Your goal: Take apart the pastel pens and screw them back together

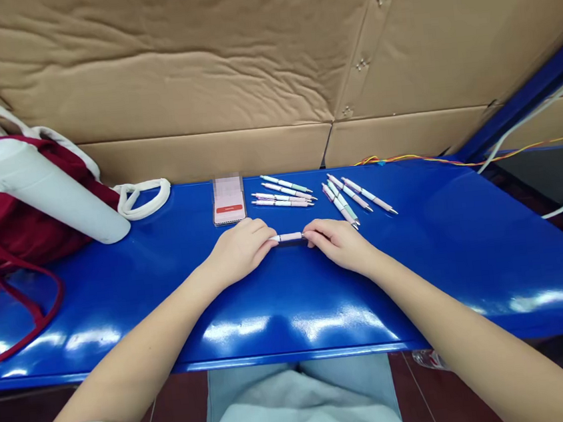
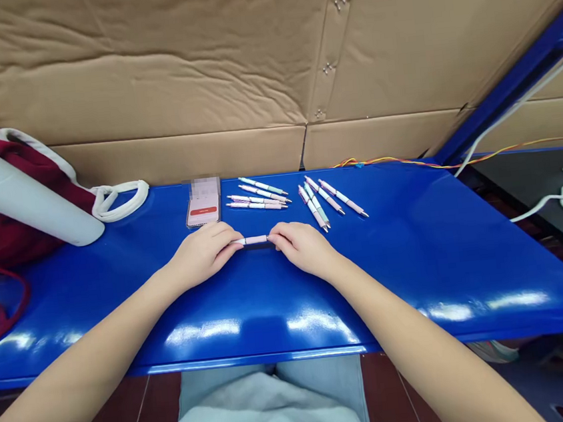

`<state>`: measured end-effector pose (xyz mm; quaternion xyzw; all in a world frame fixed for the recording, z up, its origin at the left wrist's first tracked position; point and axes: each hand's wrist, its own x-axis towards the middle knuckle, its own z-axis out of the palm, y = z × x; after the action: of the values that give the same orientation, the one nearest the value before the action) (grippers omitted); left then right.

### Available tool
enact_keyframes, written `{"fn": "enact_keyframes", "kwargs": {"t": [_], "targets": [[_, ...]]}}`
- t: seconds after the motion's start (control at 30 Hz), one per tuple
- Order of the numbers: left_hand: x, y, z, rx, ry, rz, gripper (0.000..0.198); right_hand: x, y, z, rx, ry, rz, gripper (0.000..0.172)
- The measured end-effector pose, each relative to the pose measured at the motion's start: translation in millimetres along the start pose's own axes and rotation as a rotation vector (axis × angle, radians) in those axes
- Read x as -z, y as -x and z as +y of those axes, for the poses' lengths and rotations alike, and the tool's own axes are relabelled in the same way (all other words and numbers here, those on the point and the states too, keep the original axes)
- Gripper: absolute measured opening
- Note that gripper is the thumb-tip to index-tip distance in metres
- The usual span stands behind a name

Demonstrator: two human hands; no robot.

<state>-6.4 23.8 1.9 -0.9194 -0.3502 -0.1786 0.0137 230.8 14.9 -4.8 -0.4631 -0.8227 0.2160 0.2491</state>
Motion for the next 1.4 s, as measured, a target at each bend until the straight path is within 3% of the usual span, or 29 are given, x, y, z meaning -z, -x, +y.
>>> {"fn": "enact_keyframes", "kwargs": {"t": [0.07,0.17,0.3,0.4,0.53,0.67,0.73,0.83,1.03,1.17,1.3,1.4], "targets": [[0.2,0,0,0.002,-0.013,-0.009,0.030,0,0,0,-0.004,0.009,-0.029,0.030],[0.4,0,1,0.011,-0.012,-0.026,0.030,-3,1,1,-0.043,-0.090,-0.052,0.019],[0.7,0,1,0.011,-0.011,-0.043,0.030,-4,3,2,-0.093,-0.193,-0.066,0.021],[0.8,0,1,0.017,-0.022,-0.056,0.030,-3,2,2,-0.069,-0.131,-0.064,0.012],[0.8,0,1,0.013,-0.029,-0.045,0.030,0,1,2,0.028,0.015,-0.046,0.024],[1.2,0,1,0.015,-0.020,-0.046,0.031,1,3,2,0.001,0.041,0.009,0.023],[1.4,0,1,0.018,-0.013,-0.047,0.031,2,3,1,0.005,0.056,0.003,0.014],[1.3,1,1,0.013,-0.008,-0.046,0.030,3,3,0,0.042,0.103,-0.038,0.023],[1.0,0,2,0.002,-0.027,-0.049,0.031,4,3,-1,0.062,0.183,-0.026,0.015],[1.8,0,3,-0.004,-0.025,-0.054,0.030,5,3,-3,0.089,0.228,-0.050,0.025],[2.0,0,3,-0.001,-0.018,-0.060,0.030,6,4,-6,0.081,0.254,-0.003,0.016],[1.4,0,2,-0.002,-0.021,-0.063,0.031,5,4,-6,0.075,0.266,-0.044,0.018]]}}
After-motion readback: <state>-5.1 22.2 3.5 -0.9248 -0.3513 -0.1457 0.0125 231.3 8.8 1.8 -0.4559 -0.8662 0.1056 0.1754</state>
